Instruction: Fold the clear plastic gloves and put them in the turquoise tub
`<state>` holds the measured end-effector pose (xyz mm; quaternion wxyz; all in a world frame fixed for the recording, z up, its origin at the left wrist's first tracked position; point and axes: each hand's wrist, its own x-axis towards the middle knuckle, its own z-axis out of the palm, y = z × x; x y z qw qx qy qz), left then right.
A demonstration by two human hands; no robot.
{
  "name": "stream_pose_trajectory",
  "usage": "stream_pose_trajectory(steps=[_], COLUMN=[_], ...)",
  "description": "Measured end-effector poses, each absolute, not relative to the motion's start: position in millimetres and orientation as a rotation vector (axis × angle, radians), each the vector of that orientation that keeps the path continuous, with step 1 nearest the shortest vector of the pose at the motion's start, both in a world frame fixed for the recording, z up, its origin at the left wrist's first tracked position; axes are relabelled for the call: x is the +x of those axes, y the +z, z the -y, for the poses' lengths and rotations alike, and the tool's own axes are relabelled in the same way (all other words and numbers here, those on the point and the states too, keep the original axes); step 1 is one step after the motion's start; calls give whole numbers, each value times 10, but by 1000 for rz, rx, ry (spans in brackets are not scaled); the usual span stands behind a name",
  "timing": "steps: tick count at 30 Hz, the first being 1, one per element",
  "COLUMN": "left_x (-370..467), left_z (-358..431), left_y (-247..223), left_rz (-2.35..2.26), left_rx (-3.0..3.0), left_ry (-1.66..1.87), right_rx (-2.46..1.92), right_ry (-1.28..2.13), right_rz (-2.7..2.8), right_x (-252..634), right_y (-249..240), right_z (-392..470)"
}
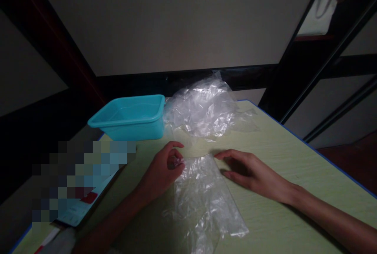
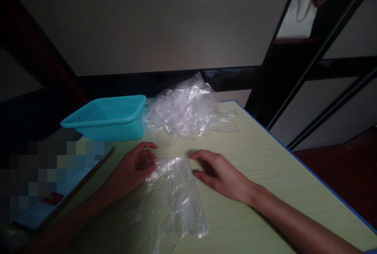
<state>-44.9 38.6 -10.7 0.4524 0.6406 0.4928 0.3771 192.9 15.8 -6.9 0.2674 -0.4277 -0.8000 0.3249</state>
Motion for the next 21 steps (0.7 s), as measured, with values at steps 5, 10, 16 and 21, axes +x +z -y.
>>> stream_pose_trajectory(steps=[5,10,16,21], left_x=[-434,-432,-431,-421], left_z=[-338,-292,-284,-305], left_y=[-68,-40,-54,-49], left_rz=[-1142,-1087,-1053,-1089], left_rx=[1651,1705,1653,1554], left_ry=[1036,1144,1212,1231], right_rx=[-1119,-1105,-1041,-1041], right_ry=[987,1157,1323,1393], right_rz=[2047,1847,1770,1747], right_x=[1904,1898,1844,1841], right_y=[-116,-157,-160,-154], right_z=[-170,-183,-157,-147])
